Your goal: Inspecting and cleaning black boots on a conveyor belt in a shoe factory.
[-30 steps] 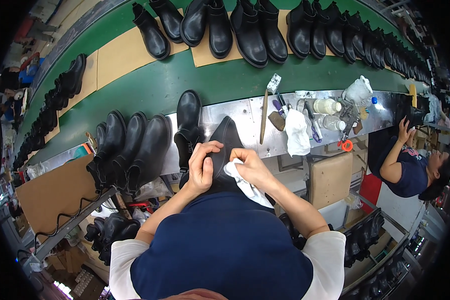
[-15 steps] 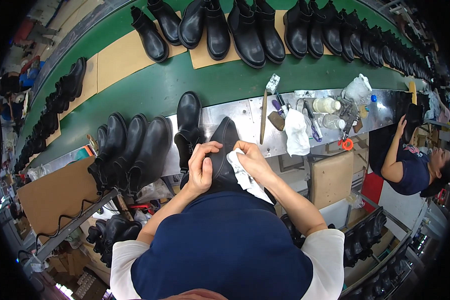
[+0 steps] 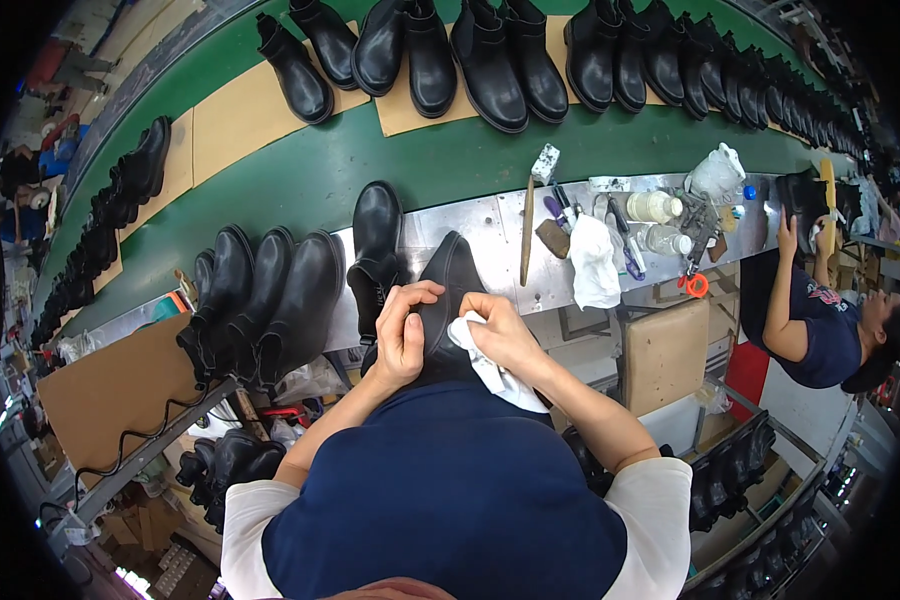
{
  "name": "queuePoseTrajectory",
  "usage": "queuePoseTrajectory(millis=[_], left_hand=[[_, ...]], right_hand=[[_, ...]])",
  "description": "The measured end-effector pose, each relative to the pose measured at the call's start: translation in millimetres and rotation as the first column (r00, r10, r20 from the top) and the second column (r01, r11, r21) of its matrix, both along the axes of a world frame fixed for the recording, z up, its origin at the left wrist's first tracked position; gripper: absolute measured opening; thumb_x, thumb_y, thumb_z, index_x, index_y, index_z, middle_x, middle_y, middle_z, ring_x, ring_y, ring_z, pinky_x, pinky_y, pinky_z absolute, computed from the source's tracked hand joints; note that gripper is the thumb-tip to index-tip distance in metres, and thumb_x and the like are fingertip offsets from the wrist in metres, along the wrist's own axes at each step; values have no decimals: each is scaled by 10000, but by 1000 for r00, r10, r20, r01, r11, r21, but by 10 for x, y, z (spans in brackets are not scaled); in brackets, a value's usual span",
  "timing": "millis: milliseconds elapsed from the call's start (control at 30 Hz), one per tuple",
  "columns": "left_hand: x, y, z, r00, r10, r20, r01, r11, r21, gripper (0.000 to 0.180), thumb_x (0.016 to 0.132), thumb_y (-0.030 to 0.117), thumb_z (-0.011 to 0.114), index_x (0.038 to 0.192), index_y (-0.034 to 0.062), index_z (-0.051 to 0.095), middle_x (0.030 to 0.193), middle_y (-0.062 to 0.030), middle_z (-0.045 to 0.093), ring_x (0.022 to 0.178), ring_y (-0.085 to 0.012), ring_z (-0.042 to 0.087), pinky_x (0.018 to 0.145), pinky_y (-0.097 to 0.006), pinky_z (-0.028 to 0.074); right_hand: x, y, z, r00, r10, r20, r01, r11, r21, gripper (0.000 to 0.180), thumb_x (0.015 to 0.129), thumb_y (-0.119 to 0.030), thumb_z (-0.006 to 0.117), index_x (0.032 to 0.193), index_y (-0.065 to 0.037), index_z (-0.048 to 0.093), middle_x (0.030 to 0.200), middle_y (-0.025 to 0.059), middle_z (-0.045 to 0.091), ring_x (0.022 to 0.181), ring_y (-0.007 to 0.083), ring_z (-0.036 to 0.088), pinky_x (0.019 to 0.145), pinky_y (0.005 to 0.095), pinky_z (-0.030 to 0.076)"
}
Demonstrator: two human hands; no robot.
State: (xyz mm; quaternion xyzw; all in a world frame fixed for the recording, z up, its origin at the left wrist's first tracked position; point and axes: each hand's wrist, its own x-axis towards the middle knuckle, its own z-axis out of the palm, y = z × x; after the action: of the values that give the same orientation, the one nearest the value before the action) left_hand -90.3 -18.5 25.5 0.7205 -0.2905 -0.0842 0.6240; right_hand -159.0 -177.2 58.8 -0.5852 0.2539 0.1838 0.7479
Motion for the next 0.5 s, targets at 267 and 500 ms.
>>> queuePoseTrajectory(millis=[267,500], left_hand=[[7,0,11,1000,2,9,-2,1000,1,216,828,124,443,931,-36,544,981,-179,613,772,-270,521,720,-329,423],[8,14,-10,1000,-1,-1,1,1000,5,215,831,128,446,932,-35,544,984,-177,613,779,-271,523,727,-327,426]], right_hand=[[15,-7,24,996,73,45,-71,997,-41,114,725,-47,568,684,-44,462,603,-65,420,567,9,382,484,199,299],[10,-28,-2,984,167,61,-159,981,-114,152,738,-61,589,682,-49,448,625,-65,435,601,2,390,502,193,297]])
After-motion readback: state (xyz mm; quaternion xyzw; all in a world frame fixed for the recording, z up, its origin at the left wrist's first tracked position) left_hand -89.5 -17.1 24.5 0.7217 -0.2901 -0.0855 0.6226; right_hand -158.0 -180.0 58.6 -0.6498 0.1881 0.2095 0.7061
